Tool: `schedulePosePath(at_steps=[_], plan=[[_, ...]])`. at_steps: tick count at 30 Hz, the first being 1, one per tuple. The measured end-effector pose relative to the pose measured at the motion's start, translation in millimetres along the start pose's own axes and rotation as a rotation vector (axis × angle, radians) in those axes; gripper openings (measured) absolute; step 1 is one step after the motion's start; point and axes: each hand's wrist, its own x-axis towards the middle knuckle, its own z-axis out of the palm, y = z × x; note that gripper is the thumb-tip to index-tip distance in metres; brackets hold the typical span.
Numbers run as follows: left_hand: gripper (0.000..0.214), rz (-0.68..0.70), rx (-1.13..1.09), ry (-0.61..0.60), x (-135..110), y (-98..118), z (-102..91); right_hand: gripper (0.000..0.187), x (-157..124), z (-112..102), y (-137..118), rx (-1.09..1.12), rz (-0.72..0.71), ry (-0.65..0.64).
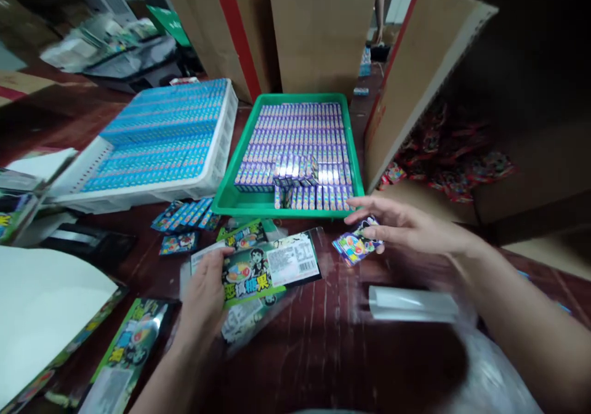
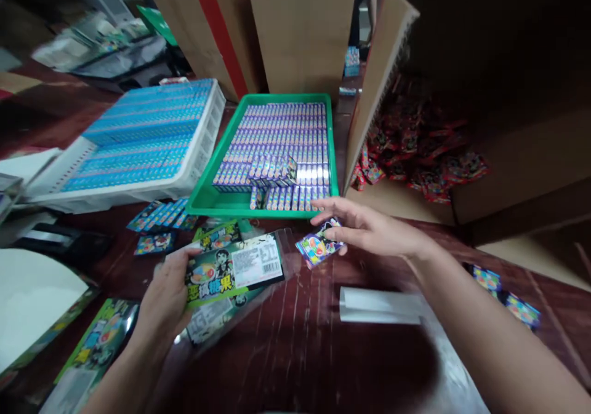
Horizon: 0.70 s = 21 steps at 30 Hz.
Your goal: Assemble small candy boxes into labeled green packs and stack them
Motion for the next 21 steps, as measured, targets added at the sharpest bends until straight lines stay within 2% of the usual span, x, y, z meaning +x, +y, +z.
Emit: schedulePosePath(at_steps=[4, 8, 11, 14, 16, 21], plan=[[0.036, -0.063, -0.052, -0.139, -4, -5, 17.1, 0.032, -20, 4, 13, 0.010, 0.117, 0.053], [0.041, -0.058, -0.078, -0.151, -8, -12, 24.5, 0.022, -35, 13, 19, -0.208, 0.048, 0.226], [0.043, -0.031, -0.087, -0.157, -12, -13, 27.5, 0.029, -44, 16, 21, -0.193, 0.050, 0.339], [0.041, -0.058, -0.064, -0.185, -19, -9, 34.7, 0.039, -45, 24, 24, -0.024, 0.075, 0.296], [0.040, -0.089, -0.056, -0.203, -24, -5, 41.2, 0.038, -43, 34, 27, 0.008, 0.061, 0.281], [0.039, -0.066, -0.062, -0.200, -31, 0, 52.6, 0.026, -50, 63, 37, -0.250, -0.039, 0.448]])
